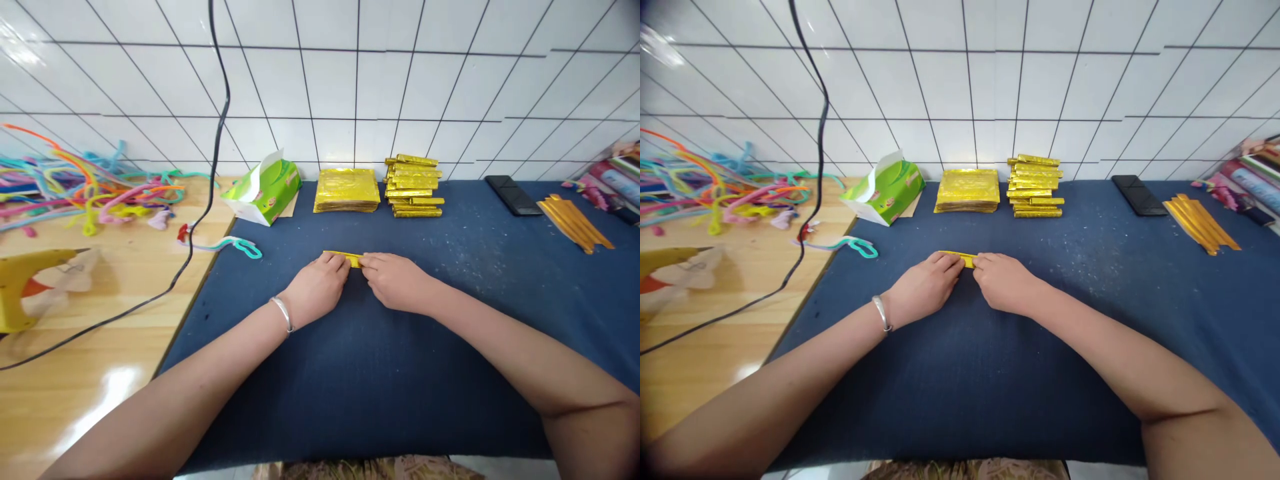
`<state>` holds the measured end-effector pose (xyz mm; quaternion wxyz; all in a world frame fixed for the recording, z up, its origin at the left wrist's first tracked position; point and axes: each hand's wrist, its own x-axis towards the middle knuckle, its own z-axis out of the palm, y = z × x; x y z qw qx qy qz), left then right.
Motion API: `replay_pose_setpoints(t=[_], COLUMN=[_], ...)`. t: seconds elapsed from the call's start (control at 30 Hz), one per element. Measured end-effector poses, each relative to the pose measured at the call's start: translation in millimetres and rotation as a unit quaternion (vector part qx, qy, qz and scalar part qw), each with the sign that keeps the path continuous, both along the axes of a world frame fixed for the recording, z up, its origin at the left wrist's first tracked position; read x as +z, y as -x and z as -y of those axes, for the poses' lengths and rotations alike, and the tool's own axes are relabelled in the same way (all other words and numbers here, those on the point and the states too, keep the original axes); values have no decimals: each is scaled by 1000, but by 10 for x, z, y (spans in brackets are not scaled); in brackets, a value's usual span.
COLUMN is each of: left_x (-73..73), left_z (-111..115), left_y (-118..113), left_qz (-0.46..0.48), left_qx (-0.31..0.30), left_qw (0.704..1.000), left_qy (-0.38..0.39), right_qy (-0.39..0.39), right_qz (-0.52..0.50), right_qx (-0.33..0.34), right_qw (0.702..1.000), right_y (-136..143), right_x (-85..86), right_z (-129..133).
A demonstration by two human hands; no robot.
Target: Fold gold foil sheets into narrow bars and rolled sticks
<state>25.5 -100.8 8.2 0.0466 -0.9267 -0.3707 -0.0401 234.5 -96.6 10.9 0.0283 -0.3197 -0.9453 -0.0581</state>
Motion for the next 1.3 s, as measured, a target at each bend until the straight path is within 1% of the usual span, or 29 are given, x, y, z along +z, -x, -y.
replay_pose_setpoints(t=[0.13, 0.23, 0.3, 0.37, 0.47, 0.53, 0.63, 0.73, 0.87, 0.97, 1.07, 1.13, 1.2, 1.3], left_x=[6, -37, -72, -95, -101, -92, -85, -103, -175, -244, -299, -323, -343, -369], left_z=[4, 3, 3, 6, 17, 26, 35, 37, 43, 52, 67, 79, 88, 99], left_y=[-20, -20, -13, -6, -4, -10, -21, -14, 21, 37, 37, 39, 45, 58], left_qz=[2, 1, -6, -12, -10, -11, -20, -17, 17, 55, 72, 70, 67, 57], left_qx=[9, 9, 7, 6, 4, 10, 21, 28, 30, 46, 58, 53, 42, 5], left_qw=[1000, 1000, 1000, 1000, 1000, 1000, 1000, 999, 999, 997, 996, 996, 997, 998], left_qy=[1, -4, -5, -6, -11, -11, -5, 0, 4, 8, 16, 15, 9, -5], right_qy=[-7, -12, -9, -5, 6, 21, 40, 37, 30, 37, 66, 102, 126, 151], right_qz=[6, 5, -7, -30, -57, -62, -62, -64, -74, -92, -133, -180, -239, -288], right_qx=[-1, 0, -9, -21, -41, -54, -63, -67, -74, -86, -112, -145, -183, -180], right_qw=[1000, 1000, 1000, 999, 998, 996, 995, 995, 994, 991, 983, 968, 945, 928], right_y=[3, 7, 28, 70, 151, 189, 205, 200, 202, 209, 247, 326, 472, 792], right_x=[84, 107, 65, -14, -136, -179, -186, -182, -211, -223, -202, -180, -169, -194], right_z=[20, 29, 38, 51, 80, 99, 120, 140, 190, 235, 256, 238, 182, 17])
